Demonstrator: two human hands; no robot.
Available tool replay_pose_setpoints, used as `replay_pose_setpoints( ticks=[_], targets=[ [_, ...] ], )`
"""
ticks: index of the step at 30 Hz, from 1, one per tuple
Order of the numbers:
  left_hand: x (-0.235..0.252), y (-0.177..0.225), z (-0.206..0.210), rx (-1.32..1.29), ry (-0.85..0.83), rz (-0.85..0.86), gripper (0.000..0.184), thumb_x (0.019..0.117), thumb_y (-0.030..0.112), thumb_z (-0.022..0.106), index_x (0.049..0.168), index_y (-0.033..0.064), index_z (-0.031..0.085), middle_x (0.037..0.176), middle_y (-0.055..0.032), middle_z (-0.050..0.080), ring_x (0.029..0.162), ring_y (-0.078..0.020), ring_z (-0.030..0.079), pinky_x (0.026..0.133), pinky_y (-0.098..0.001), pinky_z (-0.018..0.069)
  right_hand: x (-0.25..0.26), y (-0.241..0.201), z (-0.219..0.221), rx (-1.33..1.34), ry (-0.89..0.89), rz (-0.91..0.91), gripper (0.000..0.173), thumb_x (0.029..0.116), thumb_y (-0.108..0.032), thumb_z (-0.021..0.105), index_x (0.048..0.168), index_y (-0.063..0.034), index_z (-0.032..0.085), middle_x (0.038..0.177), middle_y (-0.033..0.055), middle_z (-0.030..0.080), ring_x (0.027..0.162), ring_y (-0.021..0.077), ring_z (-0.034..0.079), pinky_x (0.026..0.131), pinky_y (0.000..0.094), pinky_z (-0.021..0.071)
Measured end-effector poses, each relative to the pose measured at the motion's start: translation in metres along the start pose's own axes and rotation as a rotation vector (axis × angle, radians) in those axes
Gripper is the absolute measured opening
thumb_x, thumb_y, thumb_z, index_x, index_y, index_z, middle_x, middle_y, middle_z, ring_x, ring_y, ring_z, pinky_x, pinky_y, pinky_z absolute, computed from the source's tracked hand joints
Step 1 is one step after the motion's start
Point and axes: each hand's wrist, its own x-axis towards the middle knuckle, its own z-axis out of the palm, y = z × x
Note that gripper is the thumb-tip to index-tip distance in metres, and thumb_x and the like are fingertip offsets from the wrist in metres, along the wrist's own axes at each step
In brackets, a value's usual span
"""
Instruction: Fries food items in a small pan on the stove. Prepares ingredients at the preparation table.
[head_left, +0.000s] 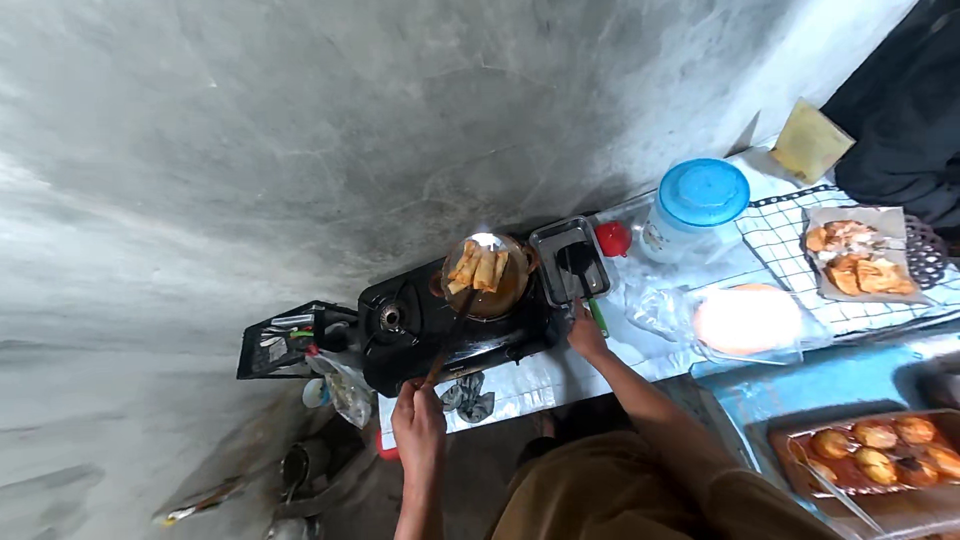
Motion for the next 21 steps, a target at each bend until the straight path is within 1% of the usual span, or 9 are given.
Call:
replay_pose_setpoints(
  ticks=[2,4,7,9,11,14,18,21],
  targets=[
    [-0.001,0.011,0.015,-0.016,-0.047,0.017,0.025,0.1034,0.019,0.041,0.099,0.0054,0.062,0.059,0.0045,0.045,0.044,-0.0072,0.044,0.04,-0.0242,0.0412,-0.013,0.001,-0.012,-0.004,0.01,-0.032,0.072,0.101,-0.017,0.054,0.164,-0.0075,0.021,0.158,0.0218,0.041,0.126,0.0365,0.062,0.104,0.05,0.0528],
    [-0.002,0.021,0.035,-0.024,-0.081,0.021,0.025,0.104,0.019,0.042,0.101,0.0042,0.063,0.061,0.0033,0.048,0.045,-0.0078,0.046,0.042,-0.025,0.0427,-0.026,0.007,-0.021,0.009,0.043,-0.082,0.063,0.1032,-0.018,0.052,0.161,-0.0074,0.03,0.156,0.0214,0.046,0.125,0.0357,0.063,0.104,0.0495,0.0526],
    [-0.002,0.021,0.069,-0.03,-0.156,0.03,0.027,0.1045,0.02,0.042,0.105,0.0022,0.063,0.063,0.0004,0.049,0.048,-0.0111,0.046,0.045,-0.0284,0.043,-0.043,0.031,-0.029,0.037,0.055,-0.128,0.057,0.1047,-0.019,0.051,0.158,-0.0061,0.037,0.15,0.0207,0.051,0.124,0.0323,0.064,0.106,0.0472,0.0523],
    [-0.002,0.016,0.093,-0.046,-0.207,0.027,0.029,0.1049,0.021,0.042,0.108,0.001,0.062,0.063,-0.0009,0.048,0.048,-0.0131,0.046,0.045,-0.0312,0.0426,-0.056,0.048,-0.035,0.047,0.05,-0.116,0.055,0.105,-0.021,0.052,0.156,-0.0062,0.04,0.146,0.0195,0.055,0.12,0.0311,0.065,0.104,0.047,0.0535],
    [-0.004,0.011,0.119,-0.055,-0.236,0.019,0.029,0.1057,0.021,0.042,0.109,0.0002,0.062,0.066,-0.0018,0.049,0.051,-0.0133,0.047,0.048,-0.0323,0.0443,-0.072,0.063,-0.045,0.043,0.032,-0.096,0.054,0.1055,-0.023,0.052,0.156,-0.0062,0.041,0.147,0.0191,0.055,0.12,0.031,0.065,0.105,0.0474,0.0534],
    [-0.012,-0.001,0.156,-0.034,-0.241,0.018,0.03,0.1058,0.02,0.042,0.111,-0.0008,0.062,0.071,-0.0049,0.053,0.058,-0.0155,0.051,0.057,-0.036,0.0481,-0.098,0.084,-0.059,0.026,-0.008,-0.081,0.054,0.1062,-0.023,0.052,0.155,-0.0036,0.042,0.147,0.0202,0.055,0.121,0.0322,0.065,0.105,0.0481,0.053],
    [-0.024,-0.023,0.199,-0.013,-0.248,-0.043,0.032,0.1074,0.019,0.04,0.117,-0.0028,0.061,0.081,-0.011,0.061,0.07,-0.0204,0.06,0.069,-0.0412,0.0531,-0.126,0.116,-0.063,-0.074,-0.076,-0.076,0.051,0.106,-0.026,0.052,0.151,-0.0014,0.048,0.143,0.0217,0.058,0.119,0.0334,0.067,0.104,0.0486,0.0531],
    [-0.025,-0.039,0.223,0.024,-0.256,-0.107,0.033,0.1081,0.018,0.039,0.123,-0.0047,0.058,0.087,-0.0159,0.064,0.076,-0.0257,0.063,0.074,-0.0456,0.0545,-0.142,0.128,-0.064,-0.129,-0.191,-0.021,0.051,0.1063,-0.027,0.053,0.15,-0.0008,0.05,0.143,0.0231,0.058,0.128,0.036,0.061,0.111,0.051,0.0472]
  ],
)
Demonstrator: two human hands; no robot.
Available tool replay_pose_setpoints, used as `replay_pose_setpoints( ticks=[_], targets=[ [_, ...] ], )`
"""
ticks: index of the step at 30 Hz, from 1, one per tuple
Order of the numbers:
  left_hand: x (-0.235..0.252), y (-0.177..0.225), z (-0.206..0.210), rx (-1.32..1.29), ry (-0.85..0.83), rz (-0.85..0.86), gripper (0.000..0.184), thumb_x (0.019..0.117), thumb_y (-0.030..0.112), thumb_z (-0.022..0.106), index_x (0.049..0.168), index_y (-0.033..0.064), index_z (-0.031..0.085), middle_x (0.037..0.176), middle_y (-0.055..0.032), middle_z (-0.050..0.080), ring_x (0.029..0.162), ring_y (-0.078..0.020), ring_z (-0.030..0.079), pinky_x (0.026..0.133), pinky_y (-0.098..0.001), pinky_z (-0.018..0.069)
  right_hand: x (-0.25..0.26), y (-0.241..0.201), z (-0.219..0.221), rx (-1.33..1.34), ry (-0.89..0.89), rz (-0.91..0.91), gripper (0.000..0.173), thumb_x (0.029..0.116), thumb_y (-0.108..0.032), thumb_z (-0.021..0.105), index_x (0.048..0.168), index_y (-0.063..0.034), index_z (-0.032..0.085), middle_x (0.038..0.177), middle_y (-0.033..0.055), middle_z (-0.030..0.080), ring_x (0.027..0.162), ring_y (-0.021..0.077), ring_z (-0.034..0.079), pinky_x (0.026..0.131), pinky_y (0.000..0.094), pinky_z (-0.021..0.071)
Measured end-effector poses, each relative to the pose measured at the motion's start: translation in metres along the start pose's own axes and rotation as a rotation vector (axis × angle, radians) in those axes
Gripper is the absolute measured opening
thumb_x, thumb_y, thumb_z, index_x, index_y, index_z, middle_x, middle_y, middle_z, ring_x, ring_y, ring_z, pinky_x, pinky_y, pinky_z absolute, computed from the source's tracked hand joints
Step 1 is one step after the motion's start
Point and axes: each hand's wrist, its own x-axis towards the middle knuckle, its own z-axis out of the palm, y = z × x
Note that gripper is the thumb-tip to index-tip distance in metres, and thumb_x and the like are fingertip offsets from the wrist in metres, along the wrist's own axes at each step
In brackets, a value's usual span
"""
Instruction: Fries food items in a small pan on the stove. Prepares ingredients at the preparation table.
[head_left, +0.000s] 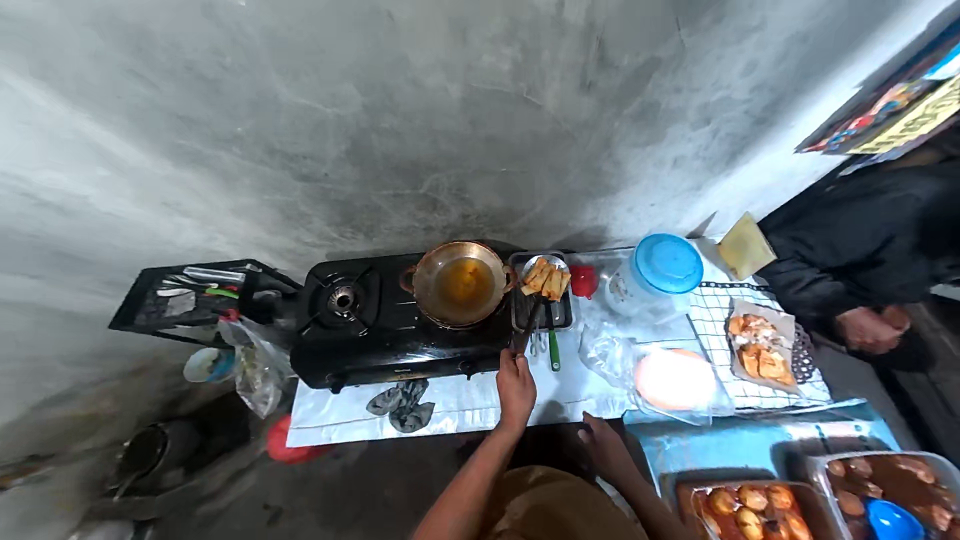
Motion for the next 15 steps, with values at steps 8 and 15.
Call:
replay_pose_setpoints(
  ticks=[8,15],
  targets=[
    [0.033,-0.021,0.024,0.015,-0.017,-0.144,0.037,0.11,0.022,0.038,0.132,-0.0041,0.053,0.103,-0.0219,0.068,0.095,-0.0334,0.069,0.089,-0.0506,0.0552,-0.013,0.015,0.03,-0.056,-0.144,0.079,0.053,0.1058,-0.034,0.055,0.15,-0.0069,0.051,0.146,0.0178,0.058,0.129,0.0323,0.061,0.111,0.051,0.0473],
    [0.041,-0.043,0.016,-0.104,-0.167,-0.287,0.046,0.1104,0.033,0.04,0.139,0.0,0.053,0.12,-0.0227,0.067,0.111,-0.0335,0.067,0.1,-0.0524,0.0522,-0.011,-0.003,0.051,-0.151,-0.148,-0.104,0.05,0.1045,-0.032,0.059,0.144,-0.0008,0.057,0.138,0.0216,0.063,0.127,0.0339,0.062,0.112,0.0499,0.0473]
  ],
)
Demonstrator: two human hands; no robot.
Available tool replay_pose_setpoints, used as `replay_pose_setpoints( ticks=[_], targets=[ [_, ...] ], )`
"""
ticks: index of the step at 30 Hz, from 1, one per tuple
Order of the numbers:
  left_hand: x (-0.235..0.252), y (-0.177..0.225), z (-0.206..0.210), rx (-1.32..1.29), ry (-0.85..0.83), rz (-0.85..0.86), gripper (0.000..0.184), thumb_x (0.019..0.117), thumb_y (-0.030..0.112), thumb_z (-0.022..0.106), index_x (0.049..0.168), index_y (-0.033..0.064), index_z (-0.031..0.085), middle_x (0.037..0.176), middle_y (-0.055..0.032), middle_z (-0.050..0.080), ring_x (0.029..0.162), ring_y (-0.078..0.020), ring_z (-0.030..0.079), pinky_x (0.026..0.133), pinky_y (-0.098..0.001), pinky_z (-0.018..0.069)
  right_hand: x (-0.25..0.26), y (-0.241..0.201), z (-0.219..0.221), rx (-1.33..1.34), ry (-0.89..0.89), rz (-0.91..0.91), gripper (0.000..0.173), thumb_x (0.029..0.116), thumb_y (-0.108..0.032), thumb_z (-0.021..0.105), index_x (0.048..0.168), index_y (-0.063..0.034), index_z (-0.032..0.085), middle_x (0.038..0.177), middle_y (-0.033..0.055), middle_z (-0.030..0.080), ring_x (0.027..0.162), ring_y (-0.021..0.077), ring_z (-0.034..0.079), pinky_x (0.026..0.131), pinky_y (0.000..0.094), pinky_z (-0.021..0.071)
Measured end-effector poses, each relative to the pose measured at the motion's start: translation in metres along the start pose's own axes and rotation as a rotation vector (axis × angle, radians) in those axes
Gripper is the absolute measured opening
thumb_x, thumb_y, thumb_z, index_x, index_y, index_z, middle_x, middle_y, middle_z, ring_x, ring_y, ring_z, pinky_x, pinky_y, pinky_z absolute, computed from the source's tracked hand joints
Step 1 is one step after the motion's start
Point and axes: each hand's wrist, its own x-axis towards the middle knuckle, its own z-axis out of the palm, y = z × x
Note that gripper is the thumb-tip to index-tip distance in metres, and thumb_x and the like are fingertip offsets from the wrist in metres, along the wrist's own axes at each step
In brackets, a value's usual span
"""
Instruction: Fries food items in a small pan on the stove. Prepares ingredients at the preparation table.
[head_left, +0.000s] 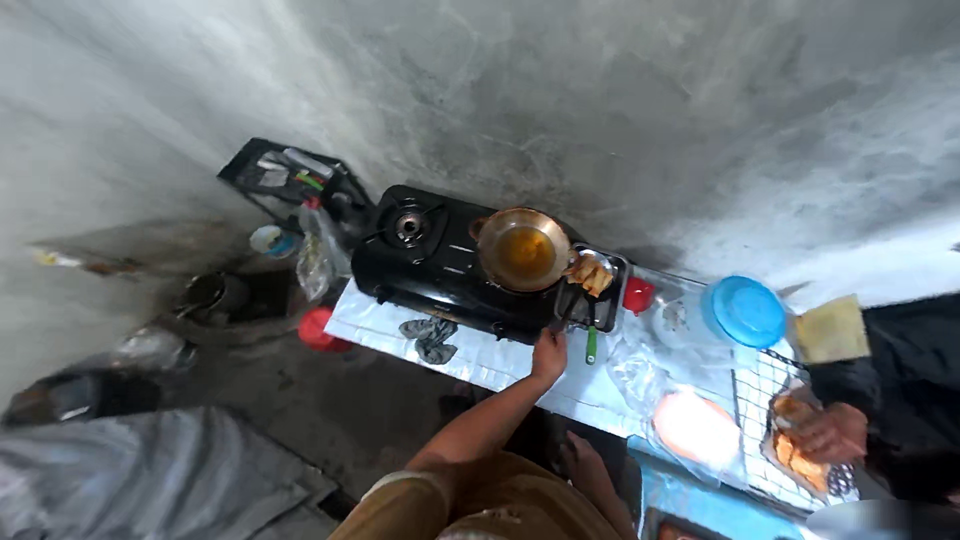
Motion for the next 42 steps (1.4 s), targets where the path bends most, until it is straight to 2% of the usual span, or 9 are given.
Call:
replay_pose_setpoints(
  ticks=[10,12,16,23,25,28,35,40,42],
  targets=[
    [-0.071,-0.081,-0.123,-0.021,-0.306,0.031,0.047,0.1086,0.036,0.048,0.134,-0.002,0.059,0.112,-0.0263,0.069,0.094,-0.0386,0.071,0.086,-0.0587,0.056,0.032,-0.081,0.039,-0.356,-0.218,-0.385,0.048,0.1059,-0.031,0.056,0.134,0.0073,0.062,0.125,0.0282,0.068,0.118,0.0412,0.066,0.106,0.0569,0.0484],
    [-0.091,-0.117,-0.171,-0.088,-0.21,0.047,0.046,0.1082,0.035,0.049,0.132,-0.0022,0.062,0.113,-0.0256,0.07,0.098,-0.0388,0.071,0.091,-0.0602,0.0545,0.021,-0.157,0.038,-0.549,-0.504,-0.237,0.052,0.1098,-0.033,0.049,0.148,0.0027,0.051,0.144,0.0229,0.059,0.135,0.035,0.056,0.116,0.0516,0.0402],
    [-0.147,-0.215,-0.279,-0.44,0.167,-0.134,0.047,0.1086,0.037,0.048,0.136,-0.0002,0.06,0.118,-0.0234,0.069,0.098,-0.0335,0.071,0.092,-0.0534,0.056,0.063,-0.184,0.109,-0.686,-0.527,-0.461,0.049,0.1046,-0.037,0.059,0.138,-0.002,0.062,0.129,0.0227,0.068,0.122,0.0381,0.065,0.108,0.057,0.0478],
    [-0.298,-0.39,-0.439,-1.132,0.824,-0.368,0.05,0.1096,0.037,0.046,0.144,0.0014,0.05,0.129,-0.0196,0.065,0.107,-0.0303,0.069,0.092,-0.0477,0.0565,0.038,-0.381,0.276,-1.067,-0.755,-0.577,0.047,0.1091,-0.034,0.051,0.143,-0.0016,0.058,0.139,0.023,0.063,0.131,0.0386,0.059,0.114,0.0554,0.0424],
    [-0.34,-0.424,-0.461,-1.21,0.928,-0.415,0.051,0.1098,0.039,0.045,0.144,0.0008,0.05,0.128,-0.0194,0.065,0.108,-0.0294,0.068,0.093,-0.0467,0.0554,0.033,-0.4,0.33,-0.944,-0.698,-0.863,0.038,0.106,-0.029,0.057,0.124,0.0022,0.07,0.116,0.0259,0.072,0.109,0.042,0.069,0.099,0.058,0.052],
    [-0.392,-0.46,-0.488,-1.319,1.081,-0.419,0.052,0.1101,0.04,0.044,0.144,0.0009,0.05,0.129,-0.019,0.066,0.109,-0.0288,0.069,0.093,-0.0465,0.0565,-0.001,-0.479,0.398,-1.2,-0.868,-0.721,0.045,0.1103,-0.037,0.048,0.149,-0.0139,0.055,0.14,0.0177,0.063,0.131,0.0363,0.059,0.113,0.0574,0.042],
    [-0.421,-0.51,-0.544,-1.509,1.306,-0.409,0.048,0.1103,0.038,0.045,0.141,0.0022,0.052,0.126,-0.0165,0.067,0.107,-0.0267,0.07,0.091,-0.0454,0.0574,-0.009,-0.594,0.52,-1.41,-0.967,-0.911,0.053,0.1033,-0.052,0.055,0.146,-0.0203,0.059,0.13,0.0127,0.07,0.121,0.0308,0.067,0.107,0.0568,0.0495],
    [-0.426,-0.515,-0.621,-1.5,1.431,-0.299,0.043,0.1102,0.035,0.046,0.138,0.0034,0.056,0.123,-0.0152,0.069,0.103,-0.0268,0.072,0.087,-0.0456,0.0601,-0.023,-0.697,0.614,-1.286,-0.984,-1.095,0.033,0.0986,-0.015,0.061,0.131,-0.0136,0.069,0.112,0.0114,0.074,0.097,0.0269,0.073,0.09,0.0519,0.0589],
    [-0.434,-0.523,-0.666,-1.421,1.48,-0.306,0.042,0.1104,0.033,0.045,0.137,0.0034,0.057,0.122,-0.0138,0.07,0.103,-0.0244,0.072,0.087,-0.0437,0.0604,-0.044,-0.751,0.666,-1.136,-1.035,-1.322,0.033,0.0967,-0.004,0.058,0.127,-0.0118,0.07,0.12,0.008,0.072,0.107,0.0224,0.07,0.097,0.0463,0.0575]
  ],
)
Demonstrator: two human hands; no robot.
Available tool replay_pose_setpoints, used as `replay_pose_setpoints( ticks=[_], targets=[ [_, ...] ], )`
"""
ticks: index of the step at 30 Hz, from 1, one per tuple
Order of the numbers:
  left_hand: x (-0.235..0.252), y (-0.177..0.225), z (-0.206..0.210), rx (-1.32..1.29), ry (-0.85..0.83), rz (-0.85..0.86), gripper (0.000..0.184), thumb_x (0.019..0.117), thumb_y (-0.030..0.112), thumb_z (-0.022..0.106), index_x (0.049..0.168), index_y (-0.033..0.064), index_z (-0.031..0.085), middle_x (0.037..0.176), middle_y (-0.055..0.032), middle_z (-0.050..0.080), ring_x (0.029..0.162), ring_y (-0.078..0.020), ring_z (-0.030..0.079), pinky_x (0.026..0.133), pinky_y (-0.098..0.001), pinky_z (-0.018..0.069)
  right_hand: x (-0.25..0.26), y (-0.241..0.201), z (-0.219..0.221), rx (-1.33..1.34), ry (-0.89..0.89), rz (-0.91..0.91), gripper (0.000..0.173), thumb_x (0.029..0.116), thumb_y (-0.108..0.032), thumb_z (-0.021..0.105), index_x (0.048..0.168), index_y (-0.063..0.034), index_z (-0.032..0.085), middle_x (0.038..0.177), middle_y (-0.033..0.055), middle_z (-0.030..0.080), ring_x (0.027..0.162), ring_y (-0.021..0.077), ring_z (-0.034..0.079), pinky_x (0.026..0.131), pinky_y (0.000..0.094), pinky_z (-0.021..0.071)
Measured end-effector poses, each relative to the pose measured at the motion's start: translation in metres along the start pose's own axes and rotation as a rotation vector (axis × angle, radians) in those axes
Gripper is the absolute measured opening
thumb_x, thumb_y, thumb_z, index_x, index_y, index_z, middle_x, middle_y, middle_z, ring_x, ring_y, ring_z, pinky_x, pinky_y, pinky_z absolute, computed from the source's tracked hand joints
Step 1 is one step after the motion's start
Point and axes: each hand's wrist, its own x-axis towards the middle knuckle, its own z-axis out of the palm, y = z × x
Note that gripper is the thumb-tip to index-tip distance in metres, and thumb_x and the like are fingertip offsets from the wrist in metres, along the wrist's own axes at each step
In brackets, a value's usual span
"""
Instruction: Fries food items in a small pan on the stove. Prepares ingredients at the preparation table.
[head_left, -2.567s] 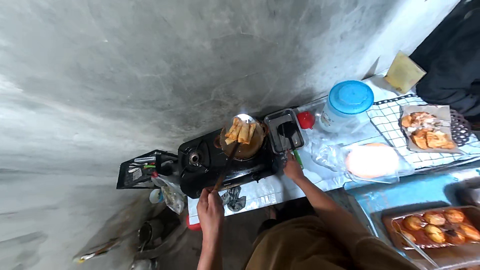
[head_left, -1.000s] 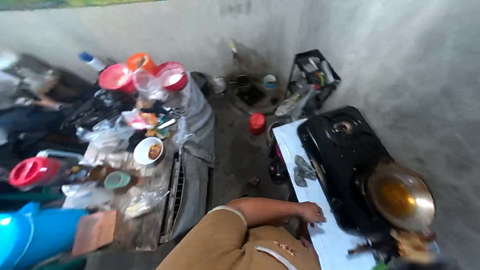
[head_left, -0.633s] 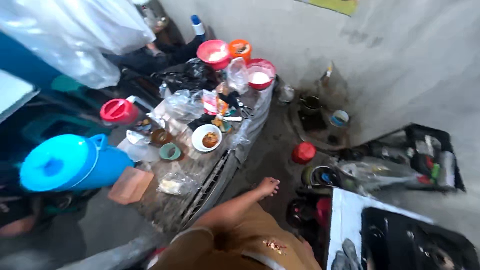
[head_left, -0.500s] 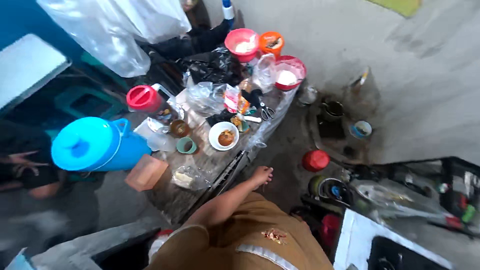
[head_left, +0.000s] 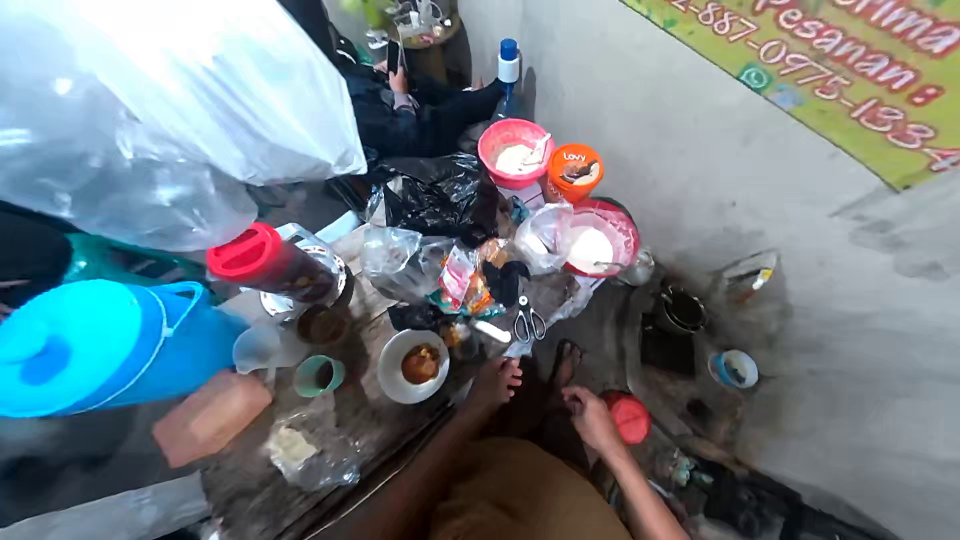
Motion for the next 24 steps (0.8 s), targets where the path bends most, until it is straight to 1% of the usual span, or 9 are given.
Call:
replay_pose_setpoints(
  ticks=[3,6,9,12,14,16,20,22,24],
  targets=[
    [0.053,0.057,0.017,-0.056,0.165,0.184,0.036,0.109,0.027,0.05,0.133,0.0012,0.059,0.114,-0.0134,0.071,0.095,-0.0214,0.073,0.081,-0.0408,0.0621,0.099,-0.051,-0.072,-0.061,0.229,-0.308,0.029,0.1047,-0.014,0.052,0.126,-0.0074,0.07,0.123,0.0123,0.071,0.11,0.025,0.07,0.099,0.046,0.0568],
    [0.116,0.111,0.043,-0.196,0.392,0.179,0.052,0.1049,0.036,0.058,0.143,0.002,0.045,0.121,-0.019,0.066,0.098,-0.0275,0.072,0.078,-0.0457,0.0628,0.195,-0.101,-0.123,-0.131,0.375,-0.634,0.028,0.1034,-0.015,0.054,0.121,-0.0036,0.073,0.115,0.0147,0.074,0.105,0.0273,0.073,0.092,0.0446,0.06],
    [0.172,0.146,0.065,-0.25,0.657,0.061,0.075,0.0973,0.046,0.068,0.147,0.0,0.036,0.129,-0.0256,0.058,0.102,-0.0331,0.069,0.079,-0.0501,0.0619,0.269,-0.156,-0.158,-0.349,-0.038,-0.709,0.032,0.0997,-0.006,0.049,0.124,-0.0025,0.069,0.126,0.0166,0.07,0.116,0.0321,0.068,0.1,0.0491,0.0548],
    [0.205,0.16,0.073,-0.166,0.791,0.009,0.062,0.0991,0.033,0.066,0.143,-0.0026,0.041,0.127,-0.0261,0.059,0.106,-0.0328,0.066,0.088,-0.0484,0.0578,0.33,-0.191,-0.155,-0.67,-0.362,-0.775,0.029,0.1008,-0.005,0.048,0.122,0.0037,0.066,0.129,0.0243,0.065,0.12,0.0425,0.063,0.098,0.0603,0.0527],
    [0.206,0.167,0.078,-0.074,0.779,-0.047,0.041,0.103,0.023,0.059,0.136,-0.0014,0.053,0.123,-0.0219,0.066,0.11,-0.0313,0.068,0.096,-0.0494,0.0551,0.347,-0.201,-0.152,-0.796,-0.409,-0.763,0.033,0.104,-0.007,0.044,0.129,0.0024,0.063,0.134,0.0256,0.062,0.123,0.0451,0.062,0.097,0.0637,0.0518],
    [0.202,0.168,0.081,-0.053,0.793,-0.076,0.033,0.1034,0.019,0.057,0.131,0.0014,0.06,0.121,-0.0189,0.068,0.112,-0.0298,0.068,0.099,-0.0496,0.0542,0.354,-0.199,-0.15,-0.804,-0.387,-0.781,0.035,0.1037,-0.01,0.047,0.132,0.0009,0.063,0.137,0.0257,0.061,0.127,0.0452,0.059,0.104,0.0633,0.047],
    [0.184,0.163,0.084,-0.259,0.821,-0.033,0.037,0.1025,0.022,0.06,0.133,0.0008,0.058,0.124,-0.0214,0.067,0.114,-0.0323,0.067,0.101,-0.0509,0.0534,0.344,-0.209,-0.154,-0.873,-0.512,-0.874,0.031,0.1004,-0.009,0.058,0.127,0.0041,0.065,0.128,0.0295,0.064,0.12,0.0461,0.062,0.102,0.0626,0.0491],
    [0.172,0.159,0.085,-0.303,0.798,0.006,0.04,0.1025,0.022,0.06,0.137,0.0004,0.055,0.125,-0.0233,0.066,0.116,-0.0349,0.066,0.102,-0.0531,0.0525,0.344,-0.212,-0.153,-0.959,-0.574,-0.847,0.035,0.1025,-0.015,0.059,0.13,0.0062,0.061,0.125,0.033,0.064,0.117,0.0501,0.063,0.098,0.0665,0.049],
    [0.162,0.148,0.09,-0.31,0.756,0.075,0.042,0.1034,0.023,0.06,0.138,0.0,0.054,0.123,-0.025,0.067,0.115,-0.0373,0.066,0.102,-0.0555,0.052,0.347,-0.213,-0.145,-1.127,-0.637,-0.763,0.042,0.1017,-0.026,0.062,0.128,0.0064,0.064,0.128,0.0325,0.064,0.121,0.0499,0.061,0.102,0.0675,0.0457]
  ],
)
